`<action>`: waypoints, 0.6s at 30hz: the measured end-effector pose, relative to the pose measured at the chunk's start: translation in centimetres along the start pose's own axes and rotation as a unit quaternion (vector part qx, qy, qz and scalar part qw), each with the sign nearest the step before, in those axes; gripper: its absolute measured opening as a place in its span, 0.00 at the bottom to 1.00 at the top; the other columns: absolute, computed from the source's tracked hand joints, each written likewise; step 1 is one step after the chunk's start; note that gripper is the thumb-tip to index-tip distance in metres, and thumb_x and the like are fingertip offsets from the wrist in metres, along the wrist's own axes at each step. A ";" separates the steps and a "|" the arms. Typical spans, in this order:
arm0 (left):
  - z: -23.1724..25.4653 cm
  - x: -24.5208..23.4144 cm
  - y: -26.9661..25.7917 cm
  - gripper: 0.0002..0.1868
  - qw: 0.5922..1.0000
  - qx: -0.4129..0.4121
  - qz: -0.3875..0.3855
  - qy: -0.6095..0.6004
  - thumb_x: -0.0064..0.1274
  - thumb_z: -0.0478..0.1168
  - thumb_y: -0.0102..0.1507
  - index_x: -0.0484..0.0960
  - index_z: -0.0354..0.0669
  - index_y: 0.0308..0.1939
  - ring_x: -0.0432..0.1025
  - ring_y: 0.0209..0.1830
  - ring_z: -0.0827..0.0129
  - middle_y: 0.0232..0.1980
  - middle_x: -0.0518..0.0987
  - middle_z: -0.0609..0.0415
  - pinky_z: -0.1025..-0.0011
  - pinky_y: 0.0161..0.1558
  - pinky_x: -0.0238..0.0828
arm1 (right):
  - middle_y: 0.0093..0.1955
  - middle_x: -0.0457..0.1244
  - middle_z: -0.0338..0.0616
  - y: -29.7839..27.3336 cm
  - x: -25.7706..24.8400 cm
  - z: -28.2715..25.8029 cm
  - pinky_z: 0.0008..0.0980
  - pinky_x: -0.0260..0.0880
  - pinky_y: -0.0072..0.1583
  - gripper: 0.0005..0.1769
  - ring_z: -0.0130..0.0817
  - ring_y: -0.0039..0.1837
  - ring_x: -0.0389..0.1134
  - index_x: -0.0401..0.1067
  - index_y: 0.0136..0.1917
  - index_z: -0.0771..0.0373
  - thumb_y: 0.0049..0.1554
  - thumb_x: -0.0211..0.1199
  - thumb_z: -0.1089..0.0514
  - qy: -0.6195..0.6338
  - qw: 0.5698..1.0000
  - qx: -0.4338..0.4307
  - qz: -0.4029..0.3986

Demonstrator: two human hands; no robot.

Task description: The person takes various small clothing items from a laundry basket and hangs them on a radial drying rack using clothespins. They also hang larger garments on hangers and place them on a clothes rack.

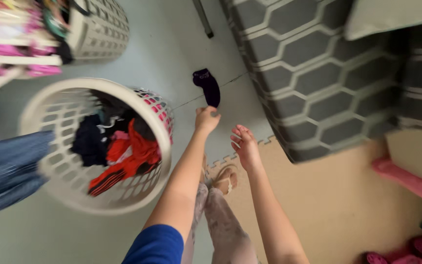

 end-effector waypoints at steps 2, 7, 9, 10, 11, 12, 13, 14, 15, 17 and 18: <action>0.2 2.0 2.7 0.20 1.000 -0.024 0.005 0.016 0.60 0.49 0.58 0.83 0.55 0.54 0.68 0.67 0.50 0.73 0.63 0.45 0.62 0.66 0.67 | 0.60 0.65 0.34 4.6 -0.9 1.7 0.38 0.63 0.62 0.20 0.29 0.58 0.65 0.66 0.67 0.53 0.64 0.54 0.47 -0.002 1.000 0.004 -0.001; -2.1 7.6 8.5 0.23 0.997 -0.069 -0.004 0.020 0.57 0.49 0.59 0.82 0.60 0.59 0.58 0.71 0.41 0.81 0.44 0.41 0.59 0.70 0.58 | 0.61 0.63 0.33 12.3 -2.5 4.5 0.39 0.62 0.64 0.21 0.30 0.59 0.64 0.66 0.69 0.54 0.65 0.53 0.47 -0.027 1.000 0.004 0.004; -2.7 8.9 10.3 0.31 0.997 -0.054 -0.039 0.050 0.56 0.46 0.60 0.72 0.46 0.67 0.56 0.72 0.41 0.80 0.46 0.42 0.55 0.67 0.59 | 0.61 0.63 0.33 13.5 -2.9 5.2 0.39 0.63 0.65 0.21 0.30 0.59 0.64 0.67 0.68 0.53 0.65 0.52 0.46 -0.029 1.000 0.006 0.005; -3.4 9.6 10.4 0.36 0.995 -0.049 -0.059 0.064 0.55 0.45 0.60 0.67 0.39 0.71 0.55 0.73 0.40 0.80 0.48 0.42 0.54 0.66 0.59 | 0.61 0.63 0.33 13.6 -3.1 5.5 0.39 0.62 0.64 0.21 0.30 0.59 0.64 0.67 0.68 0.53 0.65 0.53 0.47 -0.023 1.000 0.012 0.003; -4.3 9.9 10.0 0.33 0.997 -0.048 -0.044 0.050 0.53 0.43 0.60 0.69 0.38 0.69 0.57 0.73 0.41 0.78 0.52 0.41 0.53 0.66 0.60 | 0.61 0.63 0.34 13.5 -3.3 5.8 0.39 0.62 0.63 0.21 0.30 0.59 0.64 0.67 0.68 0.54 0.65 0.53 0.47 -0.016 1.000 0.018 0.002; -5.0 9.8 9.5 0.31 0.998 -0.045 -0.027 0.036 0.51 0.41 0.60 0.71 0.37 0.67 0.59 0.72 0.42 0.77 0.56 0.41 0.53 0.65 0.61 | 0.61 0.63 0.34 13.2 -3.2 5.8 0.39 0.62 0.63 0.21 0.30 0.59 0.63 0.67 0.68 0.54 0.65 0.54 0.47 -0.009 1.000 0.021 0.000; -5.5 9.5 8.4 0.29 0.999 -0.043 -0.009 0.022 0.50 0.40 0.60 0.73 0.36 0.66 0.60 0.71 0.43 0.76 0.60 0.41 0.53 0.64 0.62 | 0.61 0.63 0.34 12.3 -3.2 5.8 0.39 0.62 0.62 0.21 0.30 0.59 0.63 0.67 0.68 0.54 0.64 0.55 0.48 -0.012 1.000 0.025 0.002; -5.5 8.9 6.7 0.27 0.999 -0.009 0.036 -0.003 0.53 0.41 0.60 0.75 0.36 0.63 0.63 0.68 0.43 0.71 0.65 0.40 0.54 0.64 0.63 | 0.61 0.64 0.34 11.2 -3.1 5.8 0.38 0.62 0.62 0.21 0.30 0.58 0.64 0.67 0.68 0.54 0.63 0.55 0.48 -0.014 0.999 0.028 0.002; -5.4 8.4 4.2 0.27 0.996 0.025 0.081 -0.028 0.57 0.42 0.59 0.77 0.35 0.60 0.66 0.65 0.43 0.66 0.70 0.39 0.55 0.64 0.65 | 0.61 0.64 0.34 9.9 -2.9 5.6 0.38 0.62 0.61 0.21 0.30 0.58 0.64 0.67 0.68 0.54 0.62 0.56 0.48 -0.017 0.999 0.032 0.003; -4.5 5.8 -1.8 0.20 0.976 0.086 0.182 -0.085 0.64 0.42 0.56 0.80 0.38 0.50 0.72 0.56 0.45 0.53 0.79 0.42 0.56 0.60 0.68 | 0.61 0.64 0.33 7.1 -2.2 5.3 0.37 0.62 0.60 0.22 0.29 0.60 0.64 0.66 0.68 0.54 0.62 0.56 0.49 -0.062 0.997 0.035 0.041; -3.5 4.2 -5.3 0.15 0.958 0.110 0.236 -0.120 0.67 0.41 0.54 0.82 0.42 0.42 0.74 0.50 0.46 0.44 0.82 0.46 0.55 0.56 0.69 | 0.61 0.64 0.32 5.4 -1.8 5.1 0.37 0.62 0.60 0.22 0.29 0.61 0.64 0.65 0.68 0.54 0.61 0.57 0.50 -0.087 0.994 0.037 0.059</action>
Point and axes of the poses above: each hand's wrist, its own y-axis towards the middle knuckle, its own x-axis out of the palm, z = x × y, the point moved 3 cm from there along y, towards the middle knuckle
